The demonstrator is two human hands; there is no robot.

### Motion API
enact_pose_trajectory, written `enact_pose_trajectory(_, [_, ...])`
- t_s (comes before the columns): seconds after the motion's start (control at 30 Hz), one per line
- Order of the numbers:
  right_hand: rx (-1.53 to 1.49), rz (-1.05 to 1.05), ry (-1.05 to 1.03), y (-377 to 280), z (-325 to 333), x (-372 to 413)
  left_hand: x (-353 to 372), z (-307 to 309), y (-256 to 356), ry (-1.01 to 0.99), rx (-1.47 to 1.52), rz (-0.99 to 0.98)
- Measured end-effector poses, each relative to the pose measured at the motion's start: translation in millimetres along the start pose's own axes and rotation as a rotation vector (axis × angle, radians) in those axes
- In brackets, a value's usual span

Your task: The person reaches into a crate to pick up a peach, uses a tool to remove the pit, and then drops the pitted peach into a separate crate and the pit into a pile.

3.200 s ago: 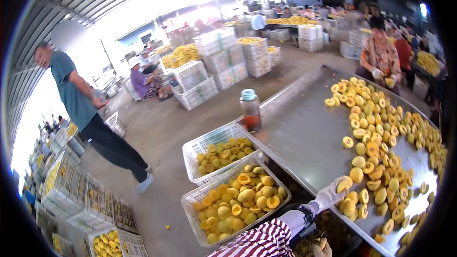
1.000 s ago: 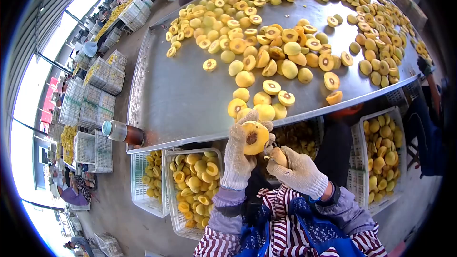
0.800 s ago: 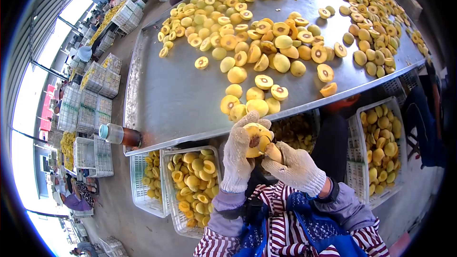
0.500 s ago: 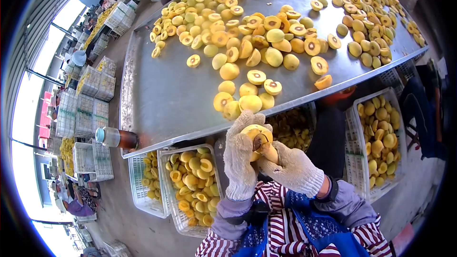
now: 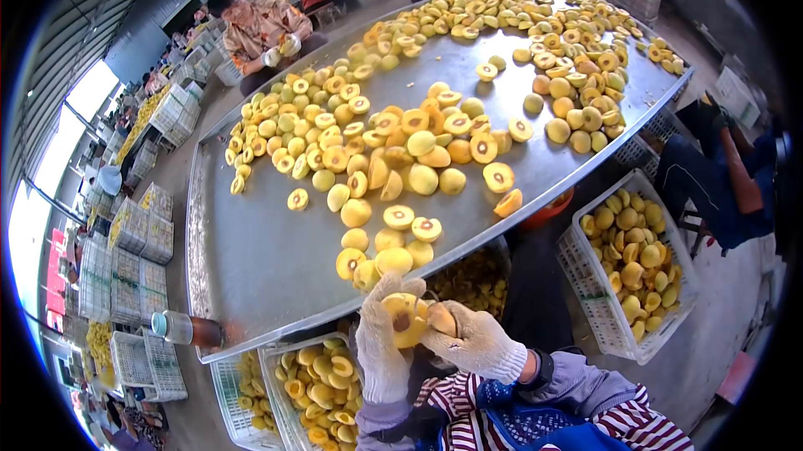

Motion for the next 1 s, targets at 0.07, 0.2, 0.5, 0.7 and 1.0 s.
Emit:
enact_pose_trajectory(0.07, [0.109, 0.069, 0.125, -7.5, 8.7, -1.6, 0.7, 2.7, -2.3, -0.015, -0.144, -0.043])
enact_pose_trajectory(0.2, [0.169, 0.201, 0.155, -7.7, 9.9, -3.6, 5.8, -3.3, 1.8, -0.046, -0.303, -0.059])
enact_pose_trajectory(0.5, [0.063, 0.133, 0.137, -1.7, 9.7, -3.6, 6.1, -10.6, -0.6, 0.087, -0.667, -0.33])
enact_pose_trajectory(0.7, [-0.03, 0.094, 0.075, -5.2, 2.4, 3.2, -2.2, -13.1, -0.4, 0.082, -0.509, -0.257])
enact_pose_trajectory(1.0, [-0.152, -0.045, -0.059, -10.0, 3.6, 7.9, -5.6, 3.4, -7.0, 0.072, -0.096, -0.038])
Point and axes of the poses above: each hand's wrist, its own x-axis away from the middle knuckle, its own z-axis out of the back of the hand, y = z × x, the point moved 3 cm from there along -x, towards the middle knuckle, and after that the axes turned 9 degrees about -x, right-handed, at the moved point
